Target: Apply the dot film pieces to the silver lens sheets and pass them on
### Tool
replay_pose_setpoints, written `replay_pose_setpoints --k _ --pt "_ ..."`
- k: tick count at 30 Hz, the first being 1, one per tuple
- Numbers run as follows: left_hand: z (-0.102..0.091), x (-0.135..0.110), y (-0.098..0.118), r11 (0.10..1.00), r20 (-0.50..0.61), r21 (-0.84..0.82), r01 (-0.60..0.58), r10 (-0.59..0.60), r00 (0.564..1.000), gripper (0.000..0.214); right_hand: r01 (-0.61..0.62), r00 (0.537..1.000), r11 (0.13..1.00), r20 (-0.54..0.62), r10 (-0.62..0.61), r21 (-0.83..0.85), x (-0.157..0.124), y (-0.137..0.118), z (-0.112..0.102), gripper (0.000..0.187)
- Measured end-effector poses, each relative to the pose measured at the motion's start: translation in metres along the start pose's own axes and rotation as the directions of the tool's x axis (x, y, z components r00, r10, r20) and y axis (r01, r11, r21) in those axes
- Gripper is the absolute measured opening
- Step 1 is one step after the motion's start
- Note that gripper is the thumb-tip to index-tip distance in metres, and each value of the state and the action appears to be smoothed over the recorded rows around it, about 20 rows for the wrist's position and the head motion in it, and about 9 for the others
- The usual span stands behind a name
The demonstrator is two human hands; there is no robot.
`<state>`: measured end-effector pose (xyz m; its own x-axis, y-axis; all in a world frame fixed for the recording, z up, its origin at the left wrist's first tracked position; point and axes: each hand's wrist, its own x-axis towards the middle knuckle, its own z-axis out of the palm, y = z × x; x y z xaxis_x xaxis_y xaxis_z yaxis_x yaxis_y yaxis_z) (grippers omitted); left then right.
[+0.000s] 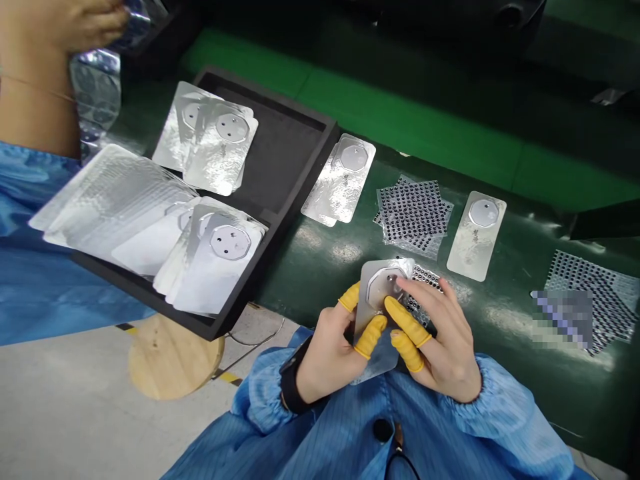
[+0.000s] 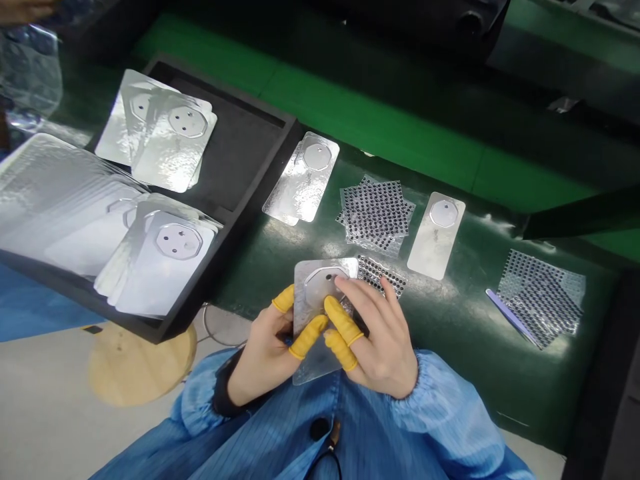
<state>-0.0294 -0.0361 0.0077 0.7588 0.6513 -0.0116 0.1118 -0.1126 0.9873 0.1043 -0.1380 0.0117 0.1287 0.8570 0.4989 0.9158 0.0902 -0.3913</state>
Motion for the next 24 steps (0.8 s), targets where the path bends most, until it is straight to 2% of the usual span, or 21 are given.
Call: replay_pose_setpoints --k 8,16,19,24 --pt "0.003 0.000 0.004 1.000 -0.020 -0.014 -0.028 0.028 0.999 0.035 0.006 0.999 1.000 -0.034 -0.006 0.003 -0.002 -0.002 -0.001 0.021" --pt "0.003 0.000 0.002 0.980 -0.011 0.169 -0.102 0.106 0.994 0.023 -0.013 1.000 1.000 -0.001 0.013 -0.019 -0.001 -0.003 -0.002 0.018" --pt "0.005 -0.002 0.003 0.981 -0.037 0.161 -0.109 0.116 0.993 0.028 -0.052 0.999 0.998 -0.018 0.051 -0.027 -0.007 -0.008 0.004 0.023" --pt "0.009 -0.005 0.002 0.985 -0.090 0.169 -0.046 0.062 0.994 0.037 -0.135 0.990 0.991 -0.037 0.134 -0.005 -0.016 -0.016 0.020 0.037"
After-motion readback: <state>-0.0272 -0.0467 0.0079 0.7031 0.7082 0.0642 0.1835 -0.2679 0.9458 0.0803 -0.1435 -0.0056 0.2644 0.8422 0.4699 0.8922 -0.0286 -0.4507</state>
